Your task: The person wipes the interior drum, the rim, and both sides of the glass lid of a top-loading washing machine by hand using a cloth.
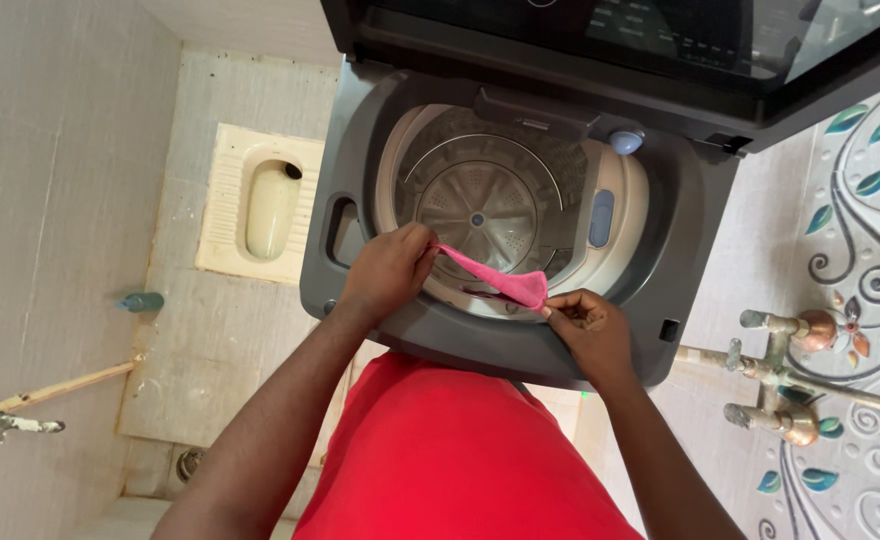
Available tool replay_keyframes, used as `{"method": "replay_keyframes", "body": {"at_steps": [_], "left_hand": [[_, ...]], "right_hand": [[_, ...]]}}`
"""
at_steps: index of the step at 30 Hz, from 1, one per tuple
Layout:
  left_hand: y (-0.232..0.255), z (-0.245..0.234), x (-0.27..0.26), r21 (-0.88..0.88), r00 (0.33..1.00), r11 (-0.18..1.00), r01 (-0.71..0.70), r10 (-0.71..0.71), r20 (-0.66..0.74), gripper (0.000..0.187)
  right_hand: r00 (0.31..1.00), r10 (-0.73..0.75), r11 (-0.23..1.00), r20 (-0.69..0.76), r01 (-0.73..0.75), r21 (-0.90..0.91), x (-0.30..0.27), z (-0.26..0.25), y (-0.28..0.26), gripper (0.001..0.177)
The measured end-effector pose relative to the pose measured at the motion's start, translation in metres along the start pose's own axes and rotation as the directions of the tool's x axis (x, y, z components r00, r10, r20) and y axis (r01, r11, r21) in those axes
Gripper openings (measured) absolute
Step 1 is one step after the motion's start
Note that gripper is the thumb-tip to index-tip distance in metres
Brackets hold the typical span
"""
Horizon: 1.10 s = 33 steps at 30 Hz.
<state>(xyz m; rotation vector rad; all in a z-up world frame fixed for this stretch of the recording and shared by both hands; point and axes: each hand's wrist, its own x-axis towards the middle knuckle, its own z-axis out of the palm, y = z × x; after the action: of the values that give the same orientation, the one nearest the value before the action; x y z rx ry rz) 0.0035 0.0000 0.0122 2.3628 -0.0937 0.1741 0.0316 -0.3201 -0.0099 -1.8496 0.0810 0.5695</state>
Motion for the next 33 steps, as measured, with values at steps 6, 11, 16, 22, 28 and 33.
{"method": "replay_keyframes", "body": {"at_steps": [6,11,16,22,28,33], "left_hand": [[0.003,-0.002,0.002,0.032,0.999,0.999,0.021,-0.023,0.04,0.01],[0.003,-0.004,0.007,0.003,0.986,0.997,0.074,-0.074,0.148,0.012],[-0.01,0.003,0.033,-0.517,0.9,0.778,0.356,-0.136,0.414,0.022],[0.037,0.0,0.099,-0.828,0.882,0.403,0.39,0.094,0.462,0.02],[0.053,0.012,0.135,-0.871,0.881,0.167,0.462,-0.202,0.428,0.018],[-0.009,-0.004,0.115,-0.548,0.975,0.833,0.078,-0.179,-0.134,0.016]], "right_hand": [[1.0,-0.016,0.985,-0.021,0.019,0.17,0.007,-0.003,0.004,0.02],[0.998,0.011,0.967,-0.067,0.006,0.254,0.006,-0.007,-0.008,0.024],[0.988,-0.142,0.989,0.061,0.138,0.061,0.007,-0.021,-0.038,0.023],[0.952,-0.3,0.497,0.052,0.11,0.861,0.022,-0.068,-0.093,0.038],[0.904,-0.097,0.662,0.416,-0.254,0.705,0.04,0.017,-0.073,0.058],[0.955,0.263,0.694,0.139,-0.287,0.661,0.069,0.069,-0.041,0.054]]}}
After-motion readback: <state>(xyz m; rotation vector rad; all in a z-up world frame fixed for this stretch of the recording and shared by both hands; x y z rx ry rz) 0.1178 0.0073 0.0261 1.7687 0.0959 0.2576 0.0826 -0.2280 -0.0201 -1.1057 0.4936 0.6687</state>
